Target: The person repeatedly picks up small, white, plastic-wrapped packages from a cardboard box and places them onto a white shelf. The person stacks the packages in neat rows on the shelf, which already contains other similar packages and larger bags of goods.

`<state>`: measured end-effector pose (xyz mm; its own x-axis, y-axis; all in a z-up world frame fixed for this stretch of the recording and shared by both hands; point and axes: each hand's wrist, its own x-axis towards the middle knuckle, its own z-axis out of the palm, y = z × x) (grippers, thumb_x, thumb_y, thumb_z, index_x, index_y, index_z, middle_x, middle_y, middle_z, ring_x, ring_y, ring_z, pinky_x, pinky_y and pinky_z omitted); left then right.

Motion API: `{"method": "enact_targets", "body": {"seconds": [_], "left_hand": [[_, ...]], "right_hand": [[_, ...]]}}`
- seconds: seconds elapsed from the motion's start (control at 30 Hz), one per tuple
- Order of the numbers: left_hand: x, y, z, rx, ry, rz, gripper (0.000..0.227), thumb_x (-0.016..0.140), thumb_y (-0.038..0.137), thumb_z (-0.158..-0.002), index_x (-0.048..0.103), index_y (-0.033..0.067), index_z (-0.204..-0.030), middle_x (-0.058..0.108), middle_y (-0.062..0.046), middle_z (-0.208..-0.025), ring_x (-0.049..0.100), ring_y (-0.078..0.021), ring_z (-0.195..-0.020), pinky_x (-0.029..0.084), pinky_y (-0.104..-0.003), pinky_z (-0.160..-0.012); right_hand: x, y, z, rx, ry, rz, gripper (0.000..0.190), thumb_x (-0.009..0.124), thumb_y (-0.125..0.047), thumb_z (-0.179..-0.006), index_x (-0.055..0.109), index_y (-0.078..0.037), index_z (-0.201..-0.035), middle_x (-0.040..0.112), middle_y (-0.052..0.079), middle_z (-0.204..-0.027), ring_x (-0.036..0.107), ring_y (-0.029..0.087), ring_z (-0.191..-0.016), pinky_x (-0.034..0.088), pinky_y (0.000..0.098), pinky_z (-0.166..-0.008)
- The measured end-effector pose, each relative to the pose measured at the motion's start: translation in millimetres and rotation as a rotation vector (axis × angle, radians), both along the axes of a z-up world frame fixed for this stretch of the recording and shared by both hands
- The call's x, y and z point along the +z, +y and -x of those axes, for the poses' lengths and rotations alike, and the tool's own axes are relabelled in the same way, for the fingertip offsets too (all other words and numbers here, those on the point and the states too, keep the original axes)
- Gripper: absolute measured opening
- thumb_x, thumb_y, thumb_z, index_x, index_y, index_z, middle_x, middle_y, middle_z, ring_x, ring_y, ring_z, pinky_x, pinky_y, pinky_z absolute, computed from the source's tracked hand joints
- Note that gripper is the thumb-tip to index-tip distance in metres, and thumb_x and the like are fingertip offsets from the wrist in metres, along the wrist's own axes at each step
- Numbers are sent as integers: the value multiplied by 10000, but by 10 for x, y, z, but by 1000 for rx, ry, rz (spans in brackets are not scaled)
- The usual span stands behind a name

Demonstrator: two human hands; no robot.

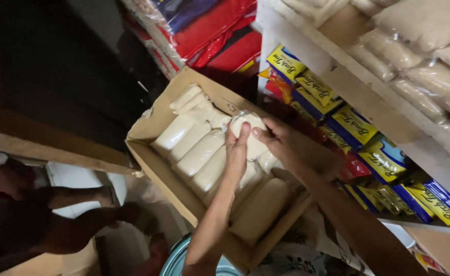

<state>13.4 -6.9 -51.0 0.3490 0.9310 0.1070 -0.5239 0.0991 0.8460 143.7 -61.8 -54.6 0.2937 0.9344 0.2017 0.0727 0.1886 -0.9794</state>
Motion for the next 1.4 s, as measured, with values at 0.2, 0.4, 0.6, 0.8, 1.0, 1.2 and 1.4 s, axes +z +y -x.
{"method": "enact_targets", "body": {"seconds": [0.2,0.4,0.6,0.8,1.0,1.2,1.4], "left_hand": [[268,-86,-1,5,154,-48,403,610,328,-1043,586,62,-1345,675,-56,-1226,599,-149,-1124,476,-305,-1012],[65,-25,-90,-31,247,-74,536,533,487,-1039,523,94,-1404,635,-49,-1292,562,-162,-1213,417,-309,-1090],[-24,-13,-44,-33,347,-102,577,520,496,-1060,568,57,-1432,649,-66,-1344,566,-177,-1263,404,-320,-1115],[426,-142,20,-189,288,-38,590,678,353,-982,505,35,-1448,640,-85,-1334,569,-177,-1231,430,-316,-1072],[368,-204,9,-181,261,33,591,762,197,-922,520,14,-1429,672,-120,-1277,621,-182,-1119,513,-315,-969],[-325,-7,-66,-59,191,144,552,787,116,-984,516,-49,-1436,589,-85,-1343,559,-155,-1182,464,-321,-997],[-592,70,-130,-2,85,305,508,759,94,-1049,488,-57,-1451,624,-107,-1320,568,-171,-1193,421,-331,-995]], "right_hand": [[328,-33,118,-86,38,60,531,612,-353,-1026,506,-56,-1452,623,75,-1277,560,161,-1135,458,313,-990],[301,-20,100,59,-44,38,608,460,-483,-1068,437,-64,-1507,571,108,-1411,518,178,-1299,392,334,-1116],[-102,66,48,-88,-115,118,524,500,-460,-1063,552,-56,-1393,666,116,-1241,604,197,-1124,472,357,-995],[1132,-224,180,-204,-312,566,475,419,-457,-1054,633,-114,-1303,721,150,-1057,671,274,-882,516,387,-828],[442,-94,-13,-229,205,305,431,499,-396,-1053,652,-33,-1229,720,146,-1105,679,250,-965,551,382,-858],[35,102,-62,-261,54,458,470,608,-398,-979,627,-56,-1301,715,115,-1194,645,226,-1068,492,368,-956],[-132,130,-72,-178,-290,377,610,632,-444,-1010,478,-65,-1462,620,178,-1308,565,260,-1183,441,390,-1002]]}}
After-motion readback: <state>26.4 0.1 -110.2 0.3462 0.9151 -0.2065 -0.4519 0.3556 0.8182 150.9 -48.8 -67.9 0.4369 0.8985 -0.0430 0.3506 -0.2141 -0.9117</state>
